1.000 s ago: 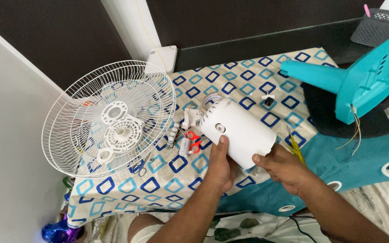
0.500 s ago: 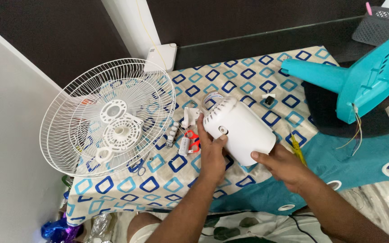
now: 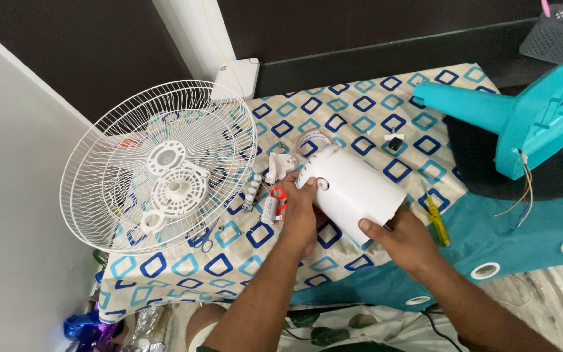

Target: The person disassembles a white fan motor housing, removes the internal motor, and uses red-handled scissors to trim a wire. They then reinsert the motor into the housing and adjust the internal components.

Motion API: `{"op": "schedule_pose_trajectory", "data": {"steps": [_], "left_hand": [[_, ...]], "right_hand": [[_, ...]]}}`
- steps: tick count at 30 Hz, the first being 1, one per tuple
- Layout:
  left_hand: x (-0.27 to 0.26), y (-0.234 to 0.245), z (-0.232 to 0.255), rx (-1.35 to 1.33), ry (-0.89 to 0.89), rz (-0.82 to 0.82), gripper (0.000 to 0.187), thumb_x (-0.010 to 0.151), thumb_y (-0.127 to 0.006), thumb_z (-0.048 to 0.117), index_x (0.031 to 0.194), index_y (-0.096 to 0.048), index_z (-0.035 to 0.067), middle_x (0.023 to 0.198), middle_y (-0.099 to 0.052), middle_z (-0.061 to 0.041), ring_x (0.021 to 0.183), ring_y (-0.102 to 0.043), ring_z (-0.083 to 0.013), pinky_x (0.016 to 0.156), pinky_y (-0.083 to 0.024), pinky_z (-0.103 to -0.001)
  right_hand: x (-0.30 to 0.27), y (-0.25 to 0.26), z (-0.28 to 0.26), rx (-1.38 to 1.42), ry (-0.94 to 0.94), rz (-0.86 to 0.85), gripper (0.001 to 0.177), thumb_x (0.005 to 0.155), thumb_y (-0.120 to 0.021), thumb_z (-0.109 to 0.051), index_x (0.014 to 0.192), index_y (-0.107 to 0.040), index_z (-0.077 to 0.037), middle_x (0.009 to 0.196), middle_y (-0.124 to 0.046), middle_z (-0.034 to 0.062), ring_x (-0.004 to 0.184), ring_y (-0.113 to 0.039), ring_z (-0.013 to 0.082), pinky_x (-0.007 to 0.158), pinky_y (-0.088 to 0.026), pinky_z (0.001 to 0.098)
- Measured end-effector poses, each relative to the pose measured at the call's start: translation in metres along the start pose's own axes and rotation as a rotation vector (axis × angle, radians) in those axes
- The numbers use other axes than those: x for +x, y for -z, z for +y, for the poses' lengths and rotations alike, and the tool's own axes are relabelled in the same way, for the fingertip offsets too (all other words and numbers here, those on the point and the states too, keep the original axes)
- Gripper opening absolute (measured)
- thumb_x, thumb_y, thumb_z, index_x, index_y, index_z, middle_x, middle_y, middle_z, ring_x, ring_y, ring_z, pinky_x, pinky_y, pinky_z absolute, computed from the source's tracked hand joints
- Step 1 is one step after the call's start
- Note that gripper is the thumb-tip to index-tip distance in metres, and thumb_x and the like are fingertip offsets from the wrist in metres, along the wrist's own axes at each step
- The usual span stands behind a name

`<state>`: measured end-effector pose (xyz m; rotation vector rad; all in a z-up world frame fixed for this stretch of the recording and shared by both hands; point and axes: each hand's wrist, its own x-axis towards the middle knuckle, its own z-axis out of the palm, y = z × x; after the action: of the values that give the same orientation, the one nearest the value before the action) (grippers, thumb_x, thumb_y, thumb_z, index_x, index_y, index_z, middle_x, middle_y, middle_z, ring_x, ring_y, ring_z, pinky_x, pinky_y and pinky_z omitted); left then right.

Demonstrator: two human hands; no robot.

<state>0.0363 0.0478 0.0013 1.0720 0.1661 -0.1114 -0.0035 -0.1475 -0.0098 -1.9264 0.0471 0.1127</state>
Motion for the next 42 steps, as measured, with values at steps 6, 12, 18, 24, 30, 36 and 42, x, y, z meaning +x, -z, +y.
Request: {"op": "schedule_pose_trajectory", "data": {"steps": [6, 12, 18, 24, 30, 36, 42], "left_hand": [[0.003, 0.001, -0.001, -0.091, 0.08, -0.024, 0.055, 0.097, -0.052, 0.041, 0.143, -0.03, 0.022, 0.129, -0.058, -0.014, 0.112, -0.063, -0.0271, 0.096, -0.055, -0.047], [-0.002, 0.001, -0.008, -0.209, 0.01, -0.075, 0.057, 0.098, -0.052, 0.041, 0.147, -0.027, 0.023, 0.139, -0.052, -0.011, 0.126, -0.058, -0.0265, 0.104, -0.052, -0.048], [0.001, 0.012, -0.013, -0.097, -0.089, -0.155, 0.058, 0.101, -0.05, 0.028, 0.152, -0.023, 0.024, 0.146, -0.048, -0.011, 0.128, -0.055, -0.0254, 0.103, -0.052, -0.045], [0.003, 0.012, -0.02, 0.193, -0.413, -0.117, 0.064, 0.094, -0.055, 0.0, 0.156, -0.043, 0.009, 0.13, -0.061, -0.015, 0.113, -0.058, -0.0205, 0.094, -0.05, -0.032], [-0.002, 0.012, -0.02, 0.28, -0.315, -0.041, 0.061, 0.091, -0.068, 0.001, 0.148, -0.046, 0.006, 0.118, -0.066, -0.013, 0.103, -0.066, -0.0159, 0.088, -0.056, -0.03], [0.002, 0.022, -0.028, 0.236, -0.419, -0.099, 0.056, 0.096, -0.069, 0.007, 0.146, -0.044, 0.003, 0.123, -0.066, -0.011, 0.108, -0.066, -0.0133, 0.092, -0.056, -0.028], [0.003, 0.028, -0.038, 0.315, -0.36, 0.018, 0.048, 0.095, -0.071, 0.014, 0.137, -0.051, 0.002, 0.101, -0.069, -0.009, 0.087, -0.062, -0.0107, 0.075, -0.053, -0.024]], "right_hand": [[-0.003, -0.007, -0.005, -0.072, 0.056, -0.041, 0.076, 0.079, -0.078, -0.043, 0.138, -0.056, 0.0, 0.119, -0.072, 0.0196, 0.109, -0.072, 0.0285, 0.086, -0.06, 0.0402], [0.004, -0.01, 0.001, 0.307, -0.037, -0.153, 0.084, 0.076, -0.078, -0.04, 0.143, -0.049, 0.001, 0.127, -0.068, 0.0226, 0.119, -0.067, 0.0292, 0.092, -0.058, 0.0426], [0.007, 0.0, -0.002, 0.273, -0.105, -0.16, 0.091, 0.071, -0.083, -0.034, 0.147, -0.044, -0.004, 0.129, -0.067, 0.0187, 0.119, -0.066, 0.0272, 0.09, -0.058, 0.0422], [0.009, 0.004, -0.022, 0.23, -0.106, -0.129, 0.084, 0.072, -0.083, -0.029, 0.144, -0.05, -0.001, 0.122, -0.071, 0.0188, 0.108, -0.071, 0.0285, 0.082, -0.061, 0.0426], [0.009, 0.003, -0.027, 0.147, -0.122, -0.102, 0.084, 0.073, -0.084, -0.027, 0.143, -0.047, 0.0, 0.121, -0.072, 0.018, 0.108, -0.072, 0.0253, 0.082, -0.062, 0.0394], [0.004, -0.003, -0.025, 0.142, -0.021, -0.126, 0.083, 0.074, -0.083, -0.024, 0.143, -0.043, 0.001, 0.123, -0.07, 0.0173, 0.111, -0.071, 0.0251, 0.085, -0.061, 0.0388], [0.002, 0.002, -0.023, 0.19, -0.042, -0.24, 0.089, 0.075, -0.081, -0.024, 0.15, -0.037, -0.004, 0.128, -0.064, 0.0118, 0.117, -0.065, 0.0207, 0.089, -0.058, 0.0366]]}}
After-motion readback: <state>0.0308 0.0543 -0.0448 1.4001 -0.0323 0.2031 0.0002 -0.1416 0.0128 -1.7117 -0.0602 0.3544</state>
